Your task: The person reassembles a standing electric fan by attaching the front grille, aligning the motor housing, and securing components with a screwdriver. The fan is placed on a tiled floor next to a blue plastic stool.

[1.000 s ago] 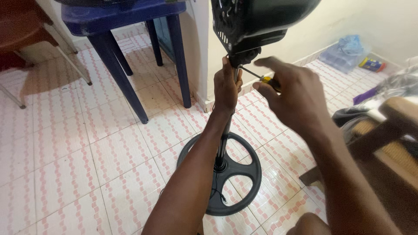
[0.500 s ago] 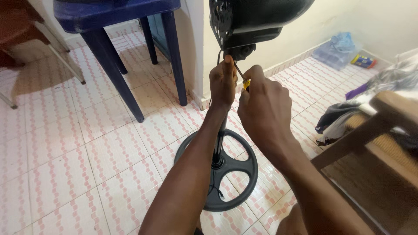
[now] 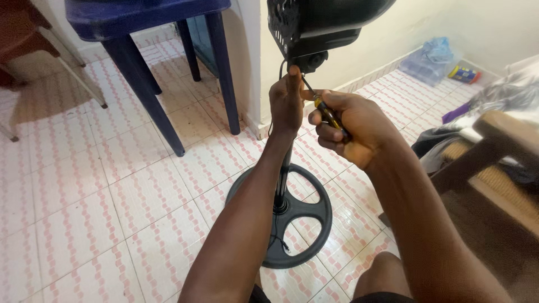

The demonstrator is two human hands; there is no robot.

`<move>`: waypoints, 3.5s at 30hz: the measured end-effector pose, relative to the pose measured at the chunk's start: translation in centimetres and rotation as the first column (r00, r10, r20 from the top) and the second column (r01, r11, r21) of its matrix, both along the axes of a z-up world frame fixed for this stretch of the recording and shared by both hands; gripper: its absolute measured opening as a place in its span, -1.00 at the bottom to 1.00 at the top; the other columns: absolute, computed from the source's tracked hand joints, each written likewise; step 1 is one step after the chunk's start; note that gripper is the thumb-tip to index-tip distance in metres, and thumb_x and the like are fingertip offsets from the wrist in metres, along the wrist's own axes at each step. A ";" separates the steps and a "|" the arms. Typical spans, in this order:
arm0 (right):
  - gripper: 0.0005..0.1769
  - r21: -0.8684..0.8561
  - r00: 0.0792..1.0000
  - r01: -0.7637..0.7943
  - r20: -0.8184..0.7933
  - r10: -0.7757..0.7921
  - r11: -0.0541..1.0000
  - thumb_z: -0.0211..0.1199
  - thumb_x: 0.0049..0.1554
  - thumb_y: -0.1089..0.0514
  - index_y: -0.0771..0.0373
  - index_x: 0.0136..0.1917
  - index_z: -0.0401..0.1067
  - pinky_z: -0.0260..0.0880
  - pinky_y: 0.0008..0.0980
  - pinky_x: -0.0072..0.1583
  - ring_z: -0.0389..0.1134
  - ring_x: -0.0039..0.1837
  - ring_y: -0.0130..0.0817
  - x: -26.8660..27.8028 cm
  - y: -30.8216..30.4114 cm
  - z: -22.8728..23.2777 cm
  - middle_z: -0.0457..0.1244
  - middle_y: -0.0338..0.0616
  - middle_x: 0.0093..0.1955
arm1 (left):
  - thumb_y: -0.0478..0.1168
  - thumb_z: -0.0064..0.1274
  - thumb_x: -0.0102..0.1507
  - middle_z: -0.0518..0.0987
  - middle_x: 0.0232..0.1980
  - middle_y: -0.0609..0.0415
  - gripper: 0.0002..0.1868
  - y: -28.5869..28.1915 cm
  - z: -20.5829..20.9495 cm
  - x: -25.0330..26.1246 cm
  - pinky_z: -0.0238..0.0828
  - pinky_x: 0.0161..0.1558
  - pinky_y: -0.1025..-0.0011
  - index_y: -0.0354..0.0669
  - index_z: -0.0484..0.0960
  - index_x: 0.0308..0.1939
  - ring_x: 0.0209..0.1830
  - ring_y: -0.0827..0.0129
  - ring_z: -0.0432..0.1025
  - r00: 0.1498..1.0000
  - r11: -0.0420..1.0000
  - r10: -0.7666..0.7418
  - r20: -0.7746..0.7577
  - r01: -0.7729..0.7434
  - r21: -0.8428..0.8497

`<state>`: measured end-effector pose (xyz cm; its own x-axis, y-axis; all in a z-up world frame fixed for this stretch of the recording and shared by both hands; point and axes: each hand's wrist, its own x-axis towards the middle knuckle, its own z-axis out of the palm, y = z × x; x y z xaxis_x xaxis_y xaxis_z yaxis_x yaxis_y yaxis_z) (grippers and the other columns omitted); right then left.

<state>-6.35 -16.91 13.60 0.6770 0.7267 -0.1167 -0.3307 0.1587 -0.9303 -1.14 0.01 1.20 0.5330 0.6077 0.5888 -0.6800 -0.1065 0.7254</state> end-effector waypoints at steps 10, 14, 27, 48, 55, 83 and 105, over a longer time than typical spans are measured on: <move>-0.71 -0.058 0.197 0.641 0.976 -0.091 0.765 0.41 0.06 0.23 0.37 0.05 0.57 0.34 -0.57 -0.29 0.42 -0.32 -0.43 -0.6 0.7 -1.5 0.41 -0.04 -0.25 | 0.51 -0.20 0.33 0.11 -0.61 0.34 -0.27 -0.3 0.7 -0.1 -0.16 -0.57 0.54 0.01 0.18 -0.57 -0.63 0.65 0.00 1.000 1.000 0.005 -0.025 -0.004 0.018; -0.68 -0.149 0.615 0.459 0.764 -0.193 0.876 0.18 0.23 0.21 0.47 0.18 0.46 0.30 -0.45 -0.37 0.38 -0.39 -0.35 -1.3 1.1 -1.5 0.38 0.03 -0.32 | 0.52 -0.21 0.31 0.14 -0.64 0.32 -0.26 -0.5 0.9 -0.1 -0.11 -0.59 0.52 0.00 0.24 -0.59 -0.65 0.64 0.04 0.998 0.999 0.030 -0.055 -0.029 0.013; -0.61 0.007 0.960 0.225 0.169 -0.222 0.974 0.02 0.33 0.10 0.42 0.29 0.32 0.37 -0.50 -0.31 0.34 -0.32 -0.40 0.0 -0.9 -4.1 0.33 -0.01 -0.21 | 0.45 -0.31 0.42 0.09 -0.60 0.33 -0.28 -0.7 0.9 0.1 -0.22 -0.57 0.54 -0.01 0.17 -0.55 -0.64 0.65 -0.03 1.000 1.000 0.015 0.003 -0.014 -0.012; -0.80 -0.405 0.811 0.013 -0.530 -0.247 0.914 0.07 0.26 0.01 0.14 -0.08 0.40 0.17 -0.38 -0.36 0.14 -0.42 -0.39 0.7 -1.0 -14.1 0.14 -0.24 -0.42 | -0.08 0.03 0.26 0.56 0.16 -0.26 -0.38 -8.0 0.9 -12.2 0.44 0.08 0.12 -0.23 0.35 0.37 0.11 -0.06 0.52 0.516 0.952 0.212 -0.830 -0.302 0.056; -0.57 -0.650 0.936 -0.143 -0.334 -0.111 0.746 0.04 0.25 0.00 0.37 -0.22 0.51 0.04 -0.24 -0.46 0.14 -0.51 -0.25 -9.9 -3.9 -6.3 0.22 -0.03 -0.46 | 0.03 -0.06 0.34 0.67 -0.07 -0.16 -0.66 -13.4 9.4 -23.6 0.47 0.04 0.12 -0.05 0.71 -0.05 0.01 -0.04 0.55 0.187 0.982 0.043 -0.981 -0.189 0.007; -0.67 -0.845 0.922 -0.339 -0.213 0.323 0.413 0.27 0.19 0.00 0.23 0.12 0.47 0.29 -0.39 -0.47 0.37 -0.47 -0.36 -23.4 40.1 9.1 0.39 -0.05 -0.34 | -0.11 0.08 0.32 0.73 -0.34 0.14 -0.74 29.0 20.8 -41.2 0.43 -0.53 0.48 -0.06 0.77 -0.01 -0.53 0.44 0.62 0.315 0.775 -0.339 -0.887 -0.442 -0.453; -0.66 -0.785 0.812 -0.412 -0.085 0.578 0.463 0.19 0.24 0.00 0.34 -0.13 0.49 0.24 -0.37 -0.47 0.27 -0.51 -0.40 -8.3 74.6 7.8 0.27 -0.11 -0.45 | -0.09 0.09 0.31 0.73 -0.38 0.07 -0.75 64.4 21.5 -26.6 0.51 -0.49 0.47 -0.14 0.78 -0.18 -0.49 0.48 0.64 0.436 0.835 -0.171 -0.884 -0.412 -0.365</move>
<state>-14.62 57.70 21.35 0.2986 0.6491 -0.6996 0.0518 -0.7430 -0.6673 -27.71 64.43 22.69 0.4535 0.7242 -0.5195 0.3281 0.4064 0.8528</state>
